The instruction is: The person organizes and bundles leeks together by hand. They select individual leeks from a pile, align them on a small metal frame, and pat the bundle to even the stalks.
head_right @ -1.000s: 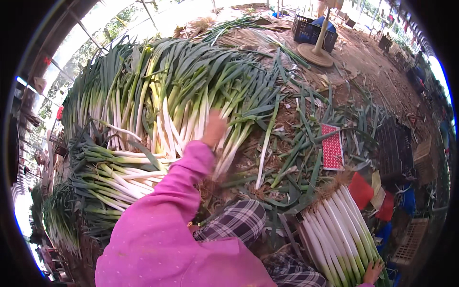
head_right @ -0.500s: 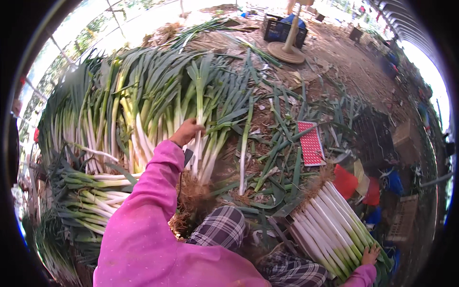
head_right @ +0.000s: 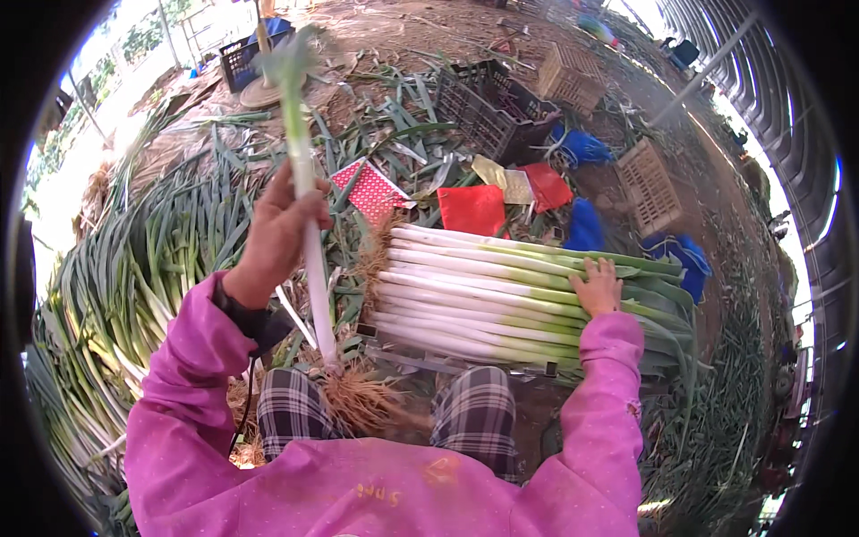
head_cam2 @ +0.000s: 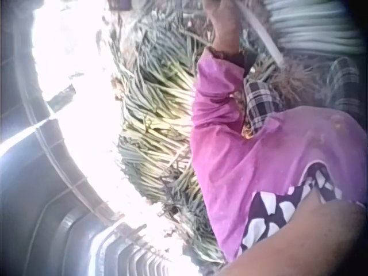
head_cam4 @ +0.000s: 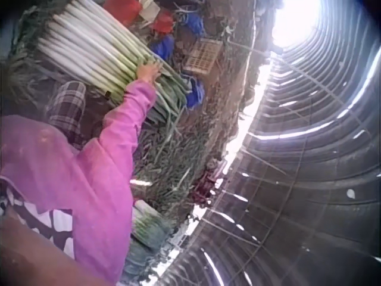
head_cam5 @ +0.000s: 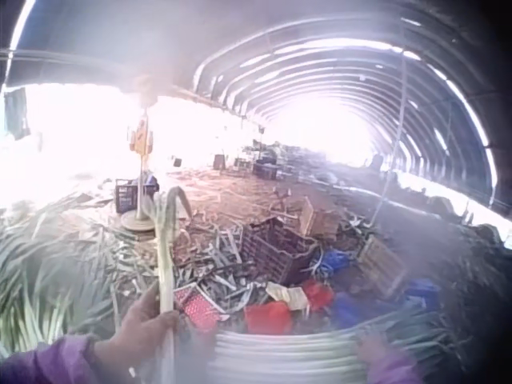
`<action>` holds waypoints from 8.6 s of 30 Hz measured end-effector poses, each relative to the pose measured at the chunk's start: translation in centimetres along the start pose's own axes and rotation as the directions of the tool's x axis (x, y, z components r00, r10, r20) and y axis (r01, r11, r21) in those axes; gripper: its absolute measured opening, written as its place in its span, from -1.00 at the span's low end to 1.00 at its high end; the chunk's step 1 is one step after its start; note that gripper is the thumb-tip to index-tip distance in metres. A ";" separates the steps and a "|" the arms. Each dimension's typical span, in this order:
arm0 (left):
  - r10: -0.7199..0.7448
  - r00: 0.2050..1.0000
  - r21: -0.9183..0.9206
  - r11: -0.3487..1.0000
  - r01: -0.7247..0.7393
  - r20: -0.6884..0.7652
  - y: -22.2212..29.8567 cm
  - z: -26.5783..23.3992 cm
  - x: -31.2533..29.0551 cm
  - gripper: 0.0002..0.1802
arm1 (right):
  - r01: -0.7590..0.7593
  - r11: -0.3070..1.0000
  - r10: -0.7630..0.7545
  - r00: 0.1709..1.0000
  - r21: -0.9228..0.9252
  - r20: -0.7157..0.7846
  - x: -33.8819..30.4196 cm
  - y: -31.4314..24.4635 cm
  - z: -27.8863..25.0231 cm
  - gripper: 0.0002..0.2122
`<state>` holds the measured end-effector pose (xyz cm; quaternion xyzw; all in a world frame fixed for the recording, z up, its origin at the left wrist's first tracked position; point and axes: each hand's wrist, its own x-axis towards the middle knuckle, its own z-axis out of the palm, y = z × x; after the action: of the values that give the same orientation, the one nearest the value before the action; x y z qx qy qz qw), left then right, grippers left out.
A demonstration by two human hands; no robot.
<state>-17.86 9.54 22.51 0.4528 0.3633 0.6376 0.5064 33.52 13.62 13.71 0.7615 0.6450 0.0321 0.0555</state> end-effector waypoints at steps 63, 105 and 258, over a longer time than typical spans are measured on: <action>-0.428 0.836 0.889 -0.140 -0.437 0.344 -20.9 7.2 7.2 -0.79 | 0.293 0.947 -0.321 0.889 -0.133 -0.328 -0.1 -2.3 1.3 -0.86; -0.382 0.734 0.827 0.231 -0.513 0.562 -25.7 26.7 8.4 -0.58 | 0.269 0.962 -0.266 0.962 0.042 -0.064 1.3 -2.8 -0.3 -0.79; -0.147 0.986 0.996 0.058 -0.071 0.079 -17.0 3.8 -18.5 -0.25 | 0.268 0.935 -0.207 0.945 0.233 -0.254 -13.4 -8.3 4.2 -0.54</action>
<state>-7.43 -4.67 4.20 0.7158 0.6715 0.1626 0.1011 23.72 1.60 8.79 0.6693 0.7333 0.0249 -0.1166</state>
